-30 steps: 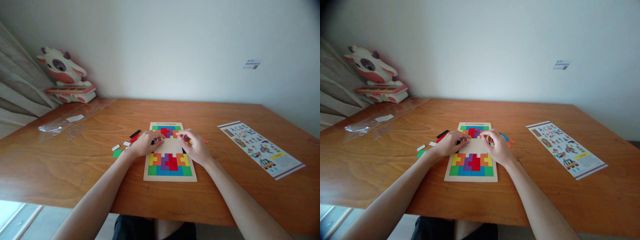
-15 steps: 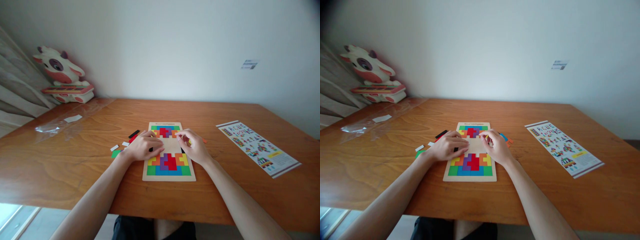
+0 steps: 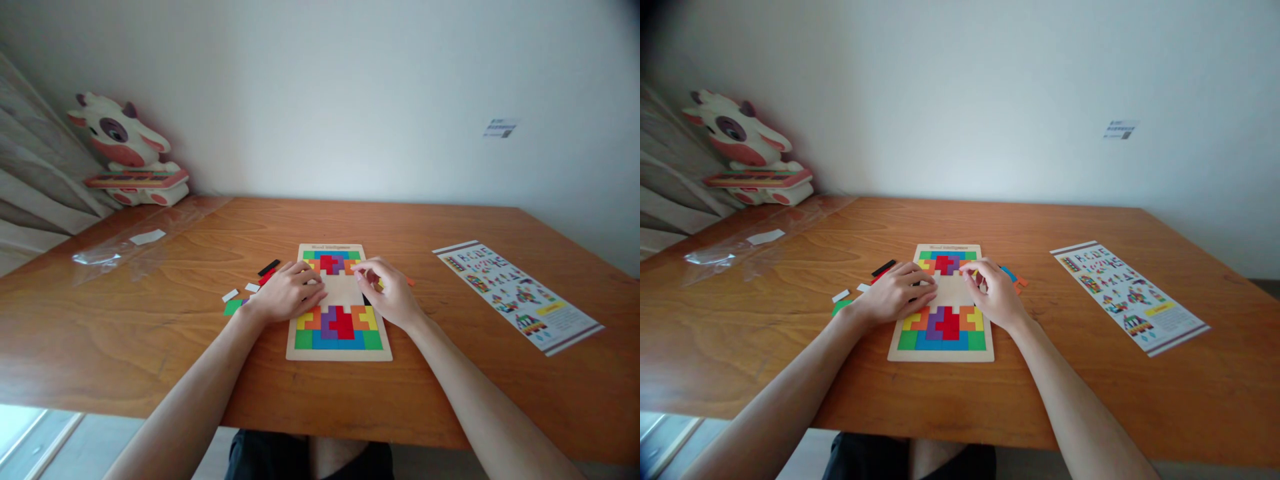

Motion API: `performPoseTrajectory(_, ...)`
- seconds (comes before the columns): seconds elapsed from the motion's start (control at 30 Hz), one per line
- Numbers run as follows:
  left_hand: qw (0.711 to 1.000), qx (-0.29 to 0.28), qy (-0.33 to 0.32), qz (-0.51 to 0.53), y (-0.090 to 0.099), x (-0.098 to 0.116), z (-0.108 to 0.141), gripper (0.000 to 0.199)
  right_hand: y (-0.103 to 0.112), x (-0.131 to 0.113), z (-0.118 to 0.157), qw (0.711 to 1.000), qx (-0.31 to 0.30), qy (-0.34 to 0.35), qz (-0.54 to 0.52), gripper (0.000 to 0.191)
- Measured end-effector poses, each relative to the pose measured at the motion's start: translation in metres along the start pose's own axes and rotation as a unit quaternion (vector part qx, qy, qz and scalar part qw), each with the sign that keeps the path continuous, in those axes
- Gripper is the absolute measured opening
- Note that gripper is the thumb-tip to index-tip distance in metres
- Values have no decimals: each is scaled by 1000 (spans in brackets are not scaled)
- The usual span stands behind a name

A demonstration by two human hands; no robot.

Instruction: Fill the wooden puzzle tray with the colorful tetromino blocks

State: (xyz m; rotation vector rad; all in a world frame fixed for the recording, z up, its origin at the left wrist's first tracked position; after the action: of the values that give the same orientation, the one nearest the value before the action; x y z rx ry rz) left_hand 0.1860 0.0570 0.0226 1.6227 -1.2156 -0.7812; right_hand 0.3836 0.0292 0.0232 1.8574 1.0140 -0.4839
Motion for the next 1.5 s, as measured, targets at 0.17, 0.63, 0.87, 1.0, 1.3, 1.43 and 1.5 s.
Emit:
performPoseTrajectory(0.17,1000,-3,25,-6,-3,-4,1,29,-2,2,0,1000,-8,-2,0,10)
performPoseTrajectory(0.63,999,-30,44,4,-7,-7,4,36,-4,4,1,1000,-17,-5,11,10)
performPoseTrajectory(0.87,996,-11,88,-32,4,-18,10,34,-6,8,2,999,-33,-4,24,13)
performPoseTrajectory(1.0,978,-27,184,-94,19,-46,35,27,-6,8,2,999,-35,-10,25,13)
performPoseTrajectory(1.3,967,-57,243,-51,30,-70,68,35,-6,6,2,999,-37,0,31,13)
performPoseTrajectory(1.43,961,-56,264,-54,32,-70,68,33,-6,5,2,999,-39,3,34,13)
performPoseTrajectory(1.5,959,-54,274,-56,34,-71,69,31,-6,4,2,999,-41,5,35,13)
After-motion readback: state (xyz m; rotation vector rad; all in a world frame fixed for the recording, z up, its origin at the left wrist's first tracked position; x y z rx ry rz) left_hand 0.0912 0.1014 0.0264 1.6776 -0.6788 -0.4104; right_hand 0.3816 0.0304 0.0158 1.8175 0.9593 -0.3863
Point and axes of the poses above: each hand's wrist, its own z-axis away from the middle knuckle, its own y-axis out of the back of the hand, x = y × z, the point moved 5 cm from there along -z, towards the middle knuckle, and after that the axes turned 7 degrees about -y, right-handed, at the moved point
